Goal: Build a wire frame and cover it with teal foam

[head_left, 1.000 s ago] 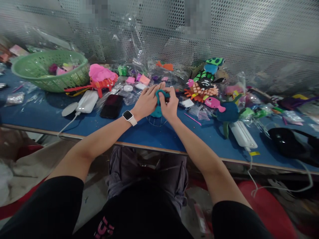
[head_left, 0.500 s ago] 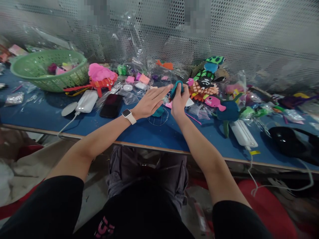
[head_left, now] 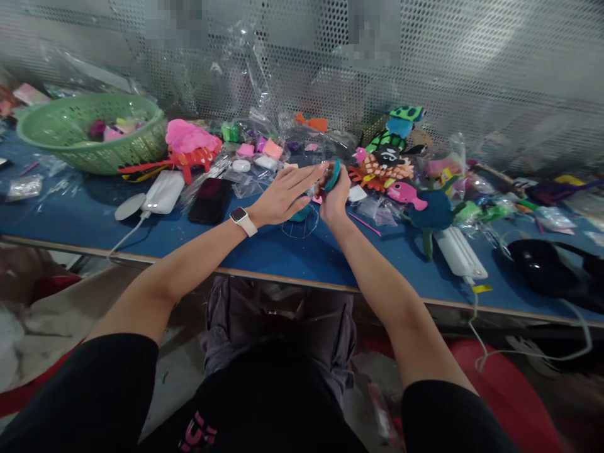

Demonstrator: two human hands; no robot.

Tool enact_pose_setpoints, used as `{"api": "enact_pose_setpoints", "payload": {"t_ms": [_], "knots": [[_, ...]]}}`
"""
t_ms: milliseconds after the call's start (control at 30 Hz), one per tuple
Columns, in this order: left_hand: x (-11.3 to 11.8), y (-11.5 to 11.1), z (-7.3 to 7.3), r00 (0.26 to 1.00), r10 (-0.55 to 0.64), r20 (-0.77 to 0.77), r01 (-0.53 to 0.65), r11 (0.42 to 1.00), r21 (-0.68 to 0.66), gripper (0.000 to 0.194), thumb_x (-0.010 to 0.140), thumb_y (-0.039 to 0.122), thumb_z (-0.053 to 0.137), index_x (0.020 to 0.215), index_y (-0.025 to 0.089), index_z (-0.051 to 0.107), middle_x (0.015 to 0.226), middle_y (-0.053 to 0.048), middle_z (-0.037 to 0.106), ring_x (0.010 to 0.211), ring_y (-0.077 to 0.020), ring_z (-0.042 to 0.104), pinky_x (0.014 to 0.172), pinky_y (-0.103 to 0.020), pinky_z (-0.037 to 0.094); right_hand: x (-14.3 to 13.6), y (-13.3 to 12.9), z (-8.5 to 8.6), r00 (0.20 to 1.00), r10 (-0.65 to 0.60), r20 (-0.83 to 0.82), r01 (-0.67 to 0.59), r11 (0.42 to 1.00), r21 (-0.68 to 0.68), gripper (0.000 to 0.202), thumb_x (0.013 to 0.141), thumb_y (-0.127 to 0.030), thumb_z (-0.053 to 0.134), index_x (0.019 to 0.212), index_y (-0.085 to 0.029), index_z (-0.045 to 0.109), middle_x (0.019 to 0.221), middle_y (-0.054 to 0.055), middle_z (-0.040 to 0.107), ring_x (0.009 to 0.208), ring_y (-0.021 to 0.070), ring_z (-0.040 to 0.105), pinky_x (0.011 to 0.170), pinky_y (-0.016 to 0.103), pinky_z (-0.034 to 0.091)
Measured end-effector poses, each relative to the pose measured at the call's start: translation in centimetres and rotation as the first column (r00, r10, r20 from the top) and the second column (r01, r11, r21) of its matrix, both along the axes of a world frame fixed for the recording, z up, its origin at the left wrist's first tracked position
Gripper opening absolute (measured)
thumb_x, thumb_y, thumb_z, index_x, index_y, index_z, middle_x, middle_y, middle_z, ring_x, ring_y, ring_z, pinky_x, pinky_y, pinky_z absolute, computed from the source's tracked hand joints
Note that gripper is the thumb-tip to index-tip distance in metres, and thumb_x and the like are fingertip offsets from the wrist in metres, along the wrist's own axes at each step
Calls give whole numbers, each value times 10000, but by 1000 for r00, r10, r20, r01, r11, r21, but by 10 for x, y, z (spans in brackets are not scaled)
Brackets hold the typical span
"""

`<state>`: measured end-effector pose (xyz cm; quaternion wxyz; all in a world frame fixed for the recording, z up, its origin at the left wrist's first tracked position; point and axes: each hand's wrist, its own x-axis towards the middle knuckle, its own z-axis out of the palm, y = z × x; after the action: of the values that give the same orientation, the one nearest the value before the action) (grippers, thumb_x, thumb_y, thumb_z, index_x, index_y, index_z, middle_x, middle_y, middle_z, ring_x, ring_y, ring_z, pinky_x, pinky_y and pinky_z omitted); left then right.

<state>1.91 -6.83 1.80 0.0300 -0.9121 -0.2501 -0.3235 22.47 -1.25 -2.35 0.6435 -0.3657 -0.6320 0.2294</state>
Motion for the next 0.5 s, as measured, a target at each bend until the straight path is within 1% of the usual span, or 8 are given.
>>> {"api": "enact_pose_setpoints", "payload": {"t_ms": [100,133,233,300,333,400,500], "knots": [[-1,-1,3,1000,16,-16,-16,1000,-1,839,1219,749,212,1895,289,402,1902,-141,514,1787,-339,467,1463,-584,337,-4,-4,4,981,-24,-193,1,993,-115,828,1002,-1084,409,1111,-307,674,718,-50,518,503,161,535,476,332,509],[-1,-2,4,1000,22,-21,-22,1000,-6,824,1218,754,246,1883,303,429,1889,-130,536,1785,-337,472,1467,-584,333,-5,-6,6,977,-31,-209,5,992,-123,809,994,-1080,448,1104,-309,667,744,-48,525,529,158,545,483,323,516],[0,-3,8,999,39,-30,-39,999,-24,773,1216,748,336,1844,329,502,1866,-105,573,1785,-335,474,1479,-598,320,-8,-13,14,992,-34,-118,26,997,-66,803,982,-1078,492,1133,-312,679,873,-13,599,668,169,634,575,323,598],[0,-4,11,998,44,-48,-45,999,-26,739,1219,727,365,1817,330,542,1878,-98,558,1801,-338,449,1493,-620,295,-10,-17,18,998,-29,-63,27,999,-37,809,994,-1069,491,1176,-308,698,935,15,645,756,191,698,650,345,654],[0,-5,12,997,45,-66,-46,999,-23,718,1224,709,369,1805,332,558,1890,-92,541,1812,-339,430,1502,-632,272,-10,-18,19,998,-26,-62,24,999,-38,808,1000,-1059,502,1196,-303,707,950,28,664,789,204,725,677,361,675],[0,-7,16,991,48,-121,-49,999,-10,674,1234,659,367,1794,341,568,1925,-67,488,1839,-334,381,1527,-646,208,-10,-16,16,996,-22,-91,18,998,-52,794,1007,-1036,545,1223,-293,719,967,49,699,838,232,764,710,394,703],[0,-12,21,978,53,-200,-49,998,29,654,1245,604,345,1808,338,545,1957,-45,425,1864,-333,317,1553,-657,108,-8,-7,4,997,-18,-77,14,999,-48,755,1023,-1002,577,1242,-293,715,1003,63,733,882,245,781,724,405,713]]}}
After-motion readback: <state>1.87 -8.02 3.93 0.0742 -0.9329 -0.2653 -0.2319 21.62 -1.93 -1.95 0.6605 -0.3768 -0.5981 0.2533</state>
